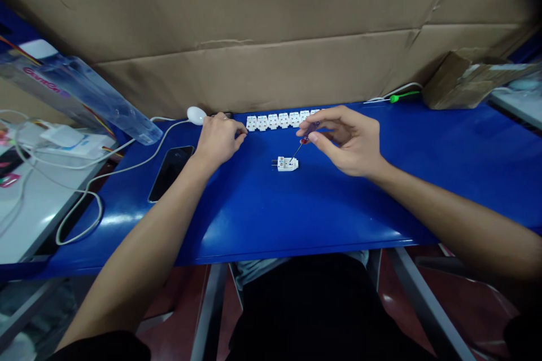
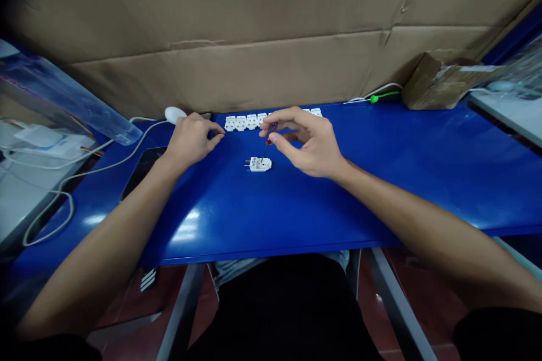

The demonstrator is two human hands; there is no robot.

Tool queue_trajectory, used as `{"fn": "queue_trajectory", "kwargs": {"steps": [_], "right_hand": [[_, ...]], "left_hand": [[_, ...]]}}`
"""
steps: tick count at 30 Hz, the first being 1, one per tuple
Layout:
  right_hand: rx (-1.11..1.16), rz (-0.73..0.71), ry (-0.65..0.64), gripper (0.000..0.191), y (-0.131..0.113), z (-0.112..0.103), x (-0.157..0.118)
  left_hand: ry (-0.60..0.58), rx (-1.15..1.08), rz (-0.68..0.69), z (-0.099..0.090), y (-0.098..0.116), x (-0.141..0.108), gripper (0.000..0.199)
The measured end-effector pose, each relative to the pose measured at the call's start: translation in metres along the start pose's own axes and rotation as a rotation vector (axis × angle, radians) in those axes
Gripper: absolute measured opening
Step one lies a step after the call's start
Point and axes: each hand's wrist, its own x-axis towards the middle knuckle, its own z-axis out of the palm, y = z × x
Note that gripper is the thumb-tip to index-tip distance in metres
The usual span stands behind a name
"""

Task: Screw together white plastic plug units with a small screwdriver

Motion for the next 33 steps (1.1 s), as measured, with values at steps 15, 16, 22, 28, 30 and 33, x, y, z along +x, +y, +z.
{"fn": "queue_trajectory", "kwargs": {"steps": [15,16,22,28,30,33], "right_hand": [[0.003,-0.003,-0.003,0.026,0.002,-0.001,0.000],[-0.002,0.004,-0.003,0.026,0.002,-0.001,0.000],[-0.006,-0.015,-0.025,0.027,0.004,-0.002,0.000],[-0.031,0.013,-0.032,0.027,0.007,-0.004,-0.001],[-0.038,0.017,-0.045,0.026,0.007,-0.003,-0.002],[-0.036,0.024,-0.061,0.026,0.007,-0.003,-0.003]], "left_hand": [[0.040,0.026,-0.056,-0.005,-0.001,-0.002,0.022],[0.061,-0.001,-0.051,-0.008,0.002,-0.002,0.022],[0.083,-0.476,0.209,-0.020,0.047,-0.012,0.022],[-0.047,-0.629,0.375,-0.021,0.071,-0.021,0.022],[-0.048,-0.644,0.371,-0.021,0.068,-0.020,0.023],[-0.053,-0.663,0.380,-0.018,0.065,-0.019,0.022]]}}
